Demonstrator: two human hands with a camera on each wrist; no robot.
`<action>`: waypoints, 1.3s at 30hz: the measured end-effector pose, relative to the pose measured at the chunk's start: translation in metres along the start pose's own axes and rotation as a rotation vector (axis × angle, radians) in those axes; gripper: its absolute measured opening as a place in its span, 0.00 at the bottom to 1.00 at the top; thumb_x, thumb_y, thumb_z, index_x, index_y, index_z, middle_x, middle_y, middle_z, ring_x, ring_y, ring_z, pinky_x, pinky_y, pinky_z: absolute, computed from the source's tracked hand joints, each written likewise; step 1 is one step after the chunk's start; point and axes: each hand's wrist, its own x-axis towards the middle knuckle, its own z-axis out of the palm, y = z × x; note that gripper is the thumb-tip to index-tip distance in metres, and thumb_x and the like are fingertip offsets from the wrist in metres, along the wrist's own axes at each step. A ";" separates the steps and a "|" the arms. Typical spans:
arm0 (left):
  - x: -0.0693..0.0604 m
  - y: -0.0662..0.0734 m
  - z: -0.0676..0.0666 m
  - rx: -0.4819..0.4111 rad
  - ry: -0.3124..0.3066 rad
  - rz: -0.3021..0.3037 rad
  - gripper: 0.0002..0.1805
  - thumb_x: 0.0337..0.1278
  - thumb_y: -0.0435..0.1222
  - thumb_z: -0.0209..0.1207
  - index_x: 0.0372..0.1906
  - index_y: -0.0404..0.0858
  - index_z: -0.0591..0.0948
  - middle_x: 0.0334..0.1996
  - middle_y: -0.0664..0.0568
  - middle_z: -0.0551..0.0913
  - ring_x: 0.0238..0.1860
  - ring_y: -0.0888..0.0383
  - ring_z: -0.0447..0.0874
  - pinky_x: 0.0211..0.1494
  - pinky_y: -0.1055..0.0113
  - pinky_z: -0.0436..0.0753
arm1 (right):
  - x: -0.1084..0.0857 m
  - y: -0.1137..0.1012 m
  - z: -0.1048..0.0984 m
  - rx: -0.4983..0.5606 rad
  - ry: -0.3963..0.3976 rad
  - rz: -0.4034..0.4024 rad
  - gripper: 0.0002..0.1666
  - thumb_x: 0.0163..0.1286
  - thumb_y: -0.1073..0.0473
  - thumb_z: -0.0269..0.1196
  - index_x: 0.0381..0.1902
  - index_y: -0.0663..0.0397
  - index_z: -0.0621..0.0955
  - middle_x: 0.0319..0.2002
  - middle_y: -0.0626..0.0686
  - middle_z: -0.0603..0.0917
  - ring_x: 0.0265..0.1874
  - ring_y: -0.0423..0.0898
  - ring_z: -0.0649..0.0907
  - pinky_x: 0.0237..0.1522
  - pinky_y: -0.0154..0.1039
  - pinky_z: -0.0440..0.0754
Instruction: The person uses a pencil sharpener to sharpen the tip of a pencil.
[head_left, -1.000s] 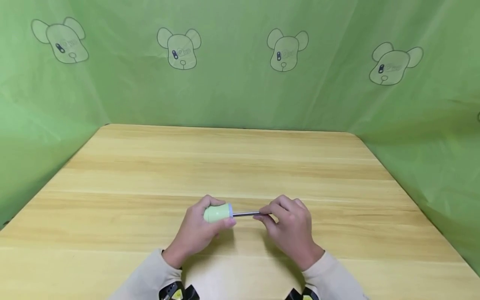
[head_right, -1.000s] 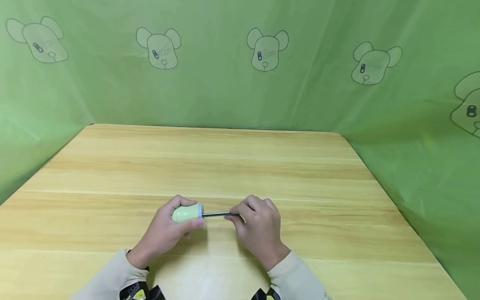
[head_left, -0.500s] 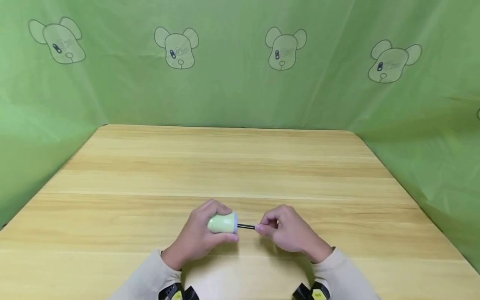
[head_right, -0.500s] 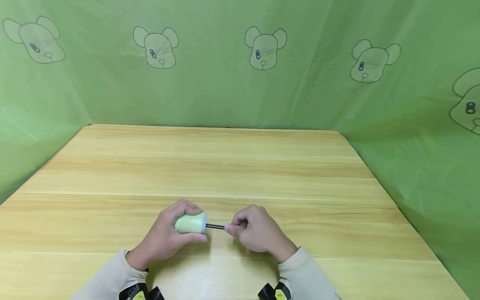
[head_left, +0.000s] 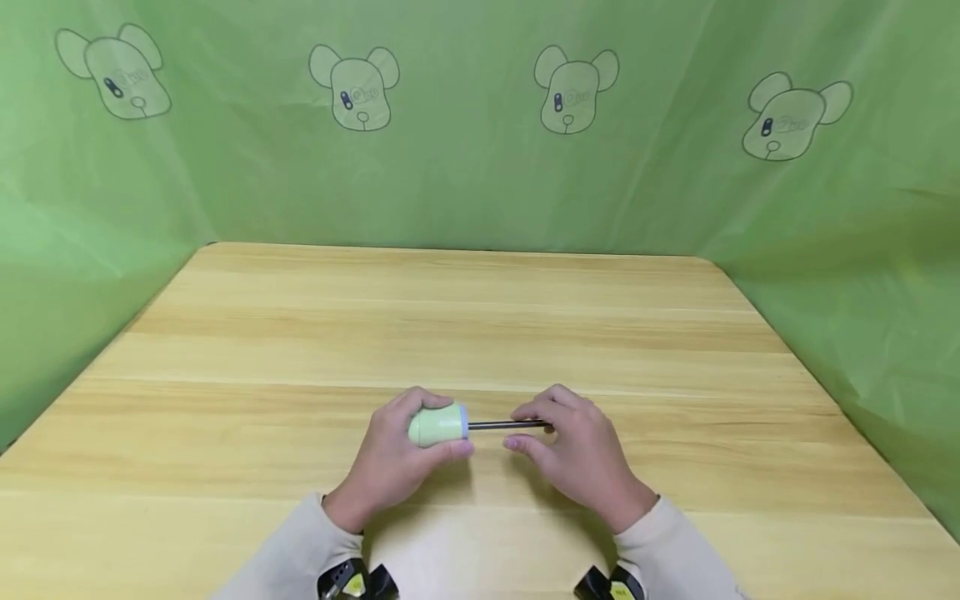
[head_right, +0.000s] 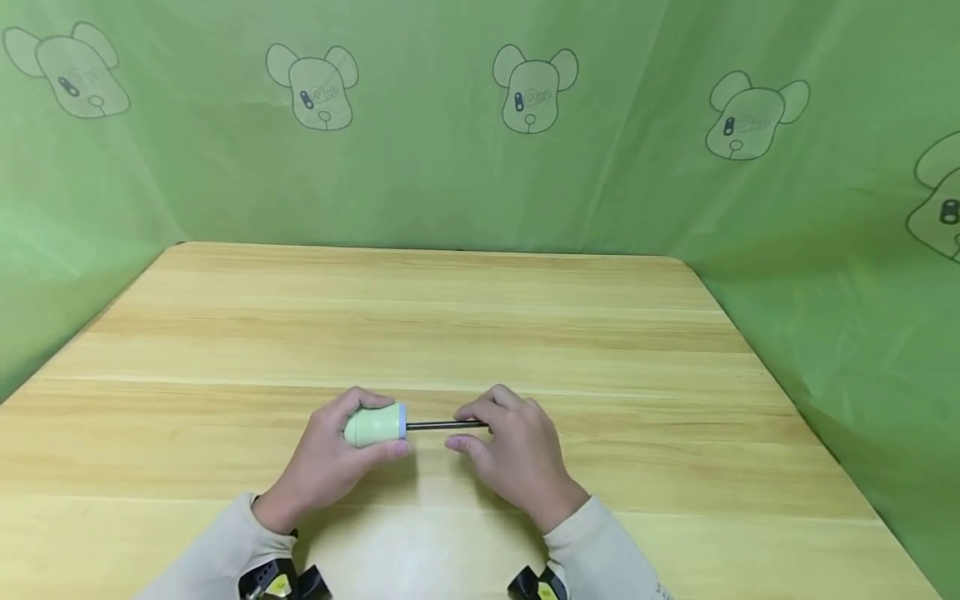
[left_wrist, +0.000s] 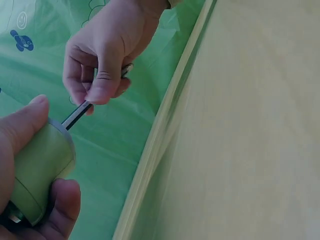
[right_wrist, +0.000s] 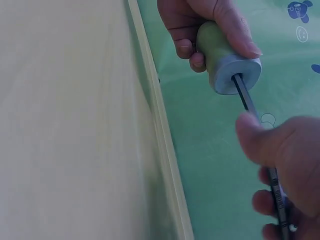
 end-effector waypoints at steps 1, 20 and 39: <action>0.000 0.000 0.000 -0.008 0.000 -0.016 0.24 0.39 0.39 0.77 0.43 0.38 0.81 0.33 0.52 0.79 0.29 0.56 0.74 0.25 0.67 0.76 | 0.000 0.001 0.001 -0.010 0.033 -0.033 0.18 0.41 0.58 0.81 0.31 0.50 0.86 0.30 0.43 0.80 0.23 0.39 0.75 0.27 0.33 0.73; -0.003 -0.004 0.000 -0.010 -0.087 0.083 0.24 0.40 0.38 0.76 0.44 0.36 0.79 0.43 0.48 0.81 0.32 0.56 0.76 0.29 0.67 0.80 | 0.000 0.001 -0.011 0.103 -0.187 -0.016 0.07 0.58 0.65 0.70 0.23 0.51 0.83 0.20 0.38 0.73 0.18 0.31 0.68 0.18 0.28 0.70; 0.003 -0.003 -0.009 0.257 -0.136 0.284 0.31 0.38 0.41 0.77 0.49 0.35 0.78 0.44 0.48 0.81 0.36 0.58 0.77 0.34 0.71 0.79 | 0.003 -0.001 -0.003 -0.024 -0.076 -0.068 0.06 0.56 0.61 0.72 0.27 0.49 0.83 0.26 0.41 0.81 0.23 0.33 0.76 0.22 0.28 0.74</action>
